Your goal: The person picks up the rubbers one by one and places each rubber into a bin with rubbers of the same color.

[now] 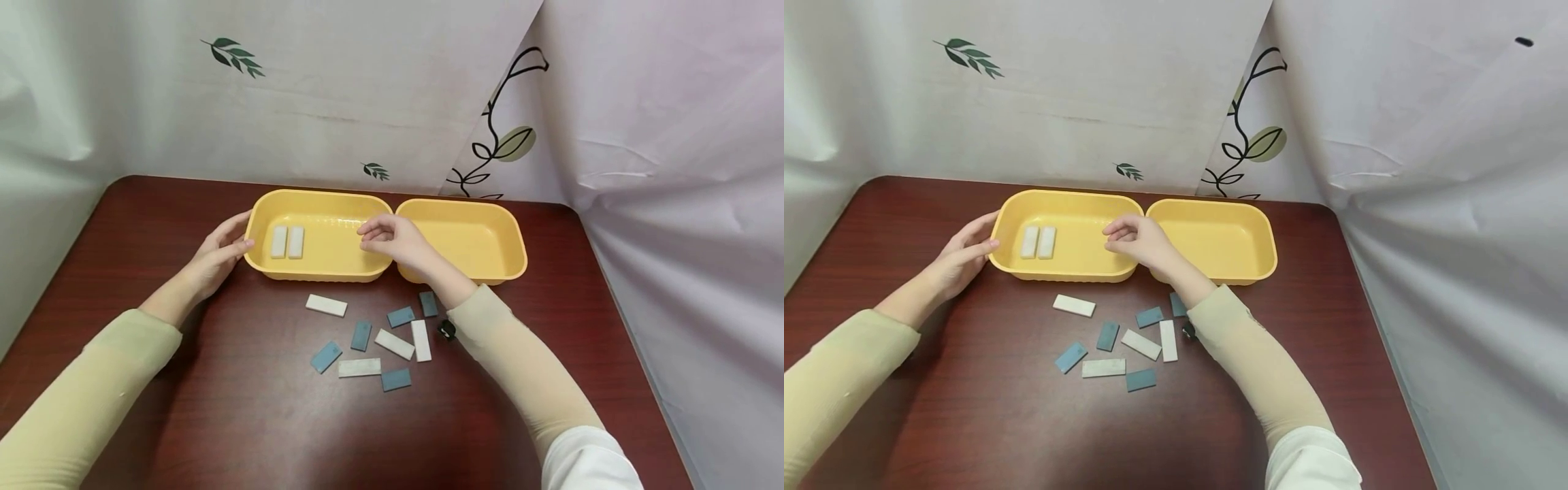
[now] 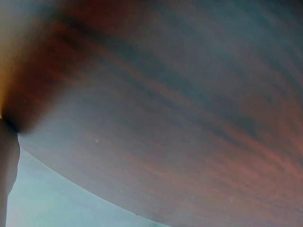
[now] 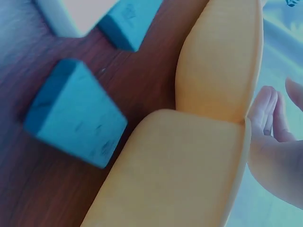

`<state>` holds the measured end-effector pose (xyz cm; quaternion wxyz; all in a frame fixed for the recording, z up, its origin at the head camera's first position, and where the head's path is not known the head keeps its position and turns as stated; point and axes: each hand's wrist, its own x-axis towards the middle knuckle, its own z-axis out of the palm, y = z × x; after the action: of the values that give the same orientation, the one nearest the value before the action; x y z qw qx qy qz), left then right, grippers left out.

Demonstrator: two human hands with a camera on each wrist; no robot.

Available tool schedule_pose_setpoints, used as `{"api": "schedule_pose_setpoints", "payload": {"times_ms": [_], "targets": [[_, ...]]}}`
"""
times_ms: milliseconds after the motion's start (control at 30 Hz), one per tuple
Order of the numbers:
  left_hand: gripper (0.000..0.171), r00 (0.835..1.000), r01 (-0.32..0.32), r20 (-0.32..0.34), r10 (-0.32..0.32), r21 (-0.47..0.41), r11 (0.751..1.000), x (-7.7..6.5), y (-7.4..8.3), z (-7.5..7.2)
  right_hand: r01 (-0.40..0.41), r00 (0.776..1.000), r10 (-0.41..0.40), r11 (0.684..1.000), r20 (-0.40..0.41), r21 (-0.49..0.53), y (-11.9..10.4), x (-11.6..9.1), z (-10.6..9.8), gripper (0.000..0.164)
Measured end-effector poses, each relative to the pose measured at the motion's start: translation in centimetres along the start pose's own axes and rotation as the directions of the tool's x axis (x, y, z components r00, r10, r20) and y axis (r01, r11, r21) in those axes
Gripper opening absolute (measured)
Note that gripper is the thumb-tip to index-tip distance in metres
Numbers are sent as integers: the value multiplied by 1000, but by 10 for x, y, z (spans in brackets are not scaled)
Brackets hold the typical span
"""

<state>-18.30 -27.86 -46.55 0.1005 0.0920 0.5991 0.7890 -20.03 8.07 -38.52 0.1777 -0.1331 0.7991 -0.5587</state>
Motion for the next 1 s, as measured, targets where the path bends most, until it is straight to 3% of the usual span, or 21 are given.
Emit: {"api": "schedule_pose_setpoints", "payload": {"times_ms": [467, 667, 1000], "targets": [[50, 1000, -2, 0, 2, 18, 1000, -1, 0, 1, 55, 998, -52, 994, 35, -94, 14, -49, -22, 21], [50, 1000, -2, -2, 2, 21, 1000, -1, -1, 1, 111, 993, -101, 970, 56, -215, 20, -72, -25, 21], [50, 1000, -14, -1, 14, 4, 1000, -1, 0, 2, 181, 982, -152, 931, 115, -316, 33, -97, -28, 29]]}}
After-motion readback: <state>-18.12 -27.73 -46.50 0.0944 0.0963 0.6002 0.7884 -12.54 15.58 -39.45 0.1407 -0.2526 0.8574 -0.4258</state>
